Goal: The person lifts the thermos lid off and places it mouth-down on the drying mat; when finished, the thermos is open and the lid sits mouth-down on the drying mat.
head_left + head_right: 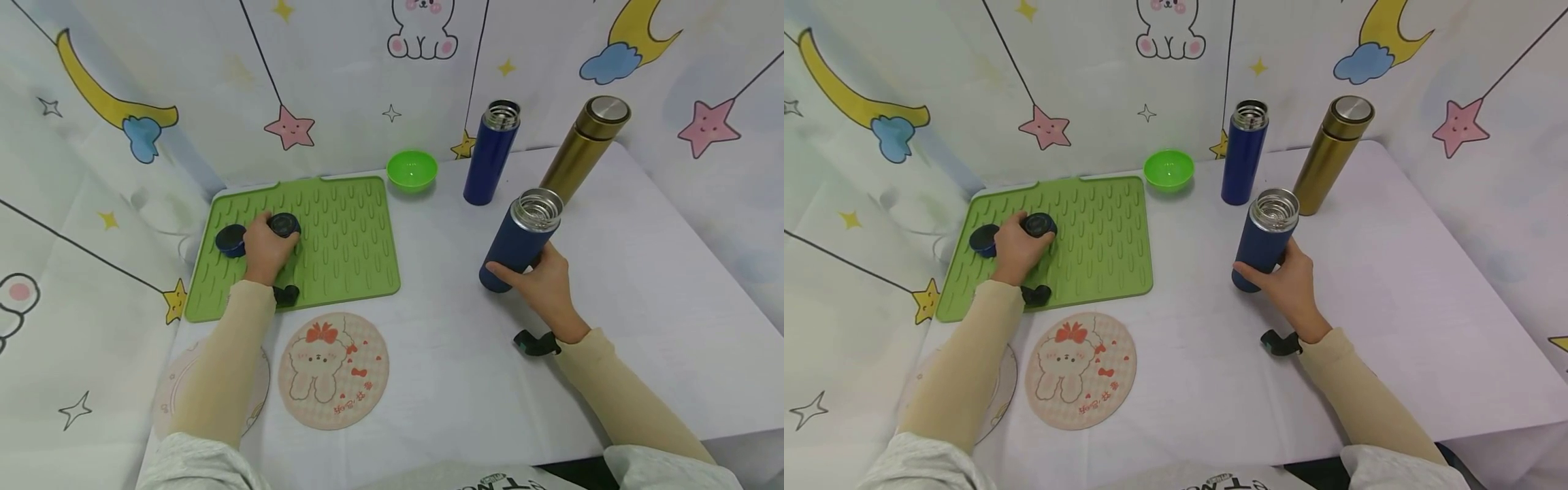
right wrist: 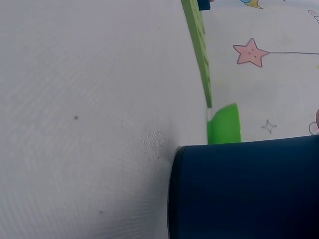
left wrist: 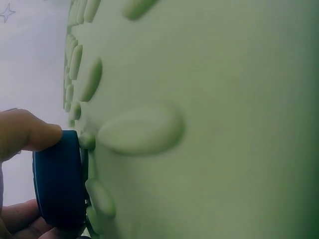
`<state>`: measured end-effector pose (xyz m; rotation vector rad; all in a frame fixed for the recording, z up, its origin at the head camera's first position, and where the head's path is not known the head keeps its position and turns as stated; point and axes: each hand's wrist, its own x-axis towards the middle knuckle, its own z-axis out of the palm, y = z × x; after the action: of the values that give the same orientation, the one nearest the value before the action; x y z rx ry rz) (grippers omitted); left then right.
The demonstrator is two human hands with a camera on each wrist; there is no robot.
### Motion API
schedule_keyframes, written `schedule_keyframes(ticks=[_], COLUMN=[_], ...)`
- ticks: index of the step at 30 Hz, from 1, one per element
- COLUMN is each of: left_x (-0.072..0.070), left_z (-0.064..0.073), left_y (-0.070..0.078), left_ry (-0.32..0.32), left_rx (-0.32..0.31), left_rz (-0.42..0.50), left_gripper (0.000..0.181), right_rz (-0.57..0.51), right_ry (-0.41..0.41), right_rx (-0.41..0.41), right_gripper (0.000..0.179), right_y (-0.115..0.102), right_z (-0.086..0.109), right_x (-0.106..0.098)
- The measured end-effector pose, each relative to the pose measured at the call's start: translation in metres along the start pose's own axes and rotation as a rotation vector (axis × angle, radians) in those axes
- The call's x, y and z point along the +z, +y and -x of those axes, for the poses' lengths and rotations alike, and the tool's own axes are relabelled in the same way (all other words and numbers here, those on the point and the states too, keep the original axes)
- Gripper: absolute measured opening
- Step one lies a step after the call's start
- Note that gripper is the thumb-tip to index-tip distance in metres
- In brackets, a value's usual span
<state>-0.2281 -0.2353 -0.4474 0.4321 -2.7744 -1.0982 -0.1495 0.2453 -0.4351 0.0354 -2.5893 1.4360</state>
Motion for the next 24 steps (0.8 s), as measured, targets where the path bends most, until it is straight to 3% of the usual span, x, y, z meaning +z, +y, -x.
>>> schedule_keyframes(ticks=[13, 24], left_x=[0.000, -0.002], left_z=[-0.001, 0.001], left_y=[-0.003, 0.000], left_ry=[0.002, -0.006], left_rx=[0.006, 0.005], left_rz=[-0.013, -0.005], left_gripper=[0.079, 0.079], right_rz=[0.007, 0.016], right_ry=[0.034, 0.069], right_rx=[-0.021, -0.008], right_gripper=[0.078, 0.076], right_y=[0.000, 0.003], right_z=[-0.005, -0.025], right_x=[0.002, -0.001])
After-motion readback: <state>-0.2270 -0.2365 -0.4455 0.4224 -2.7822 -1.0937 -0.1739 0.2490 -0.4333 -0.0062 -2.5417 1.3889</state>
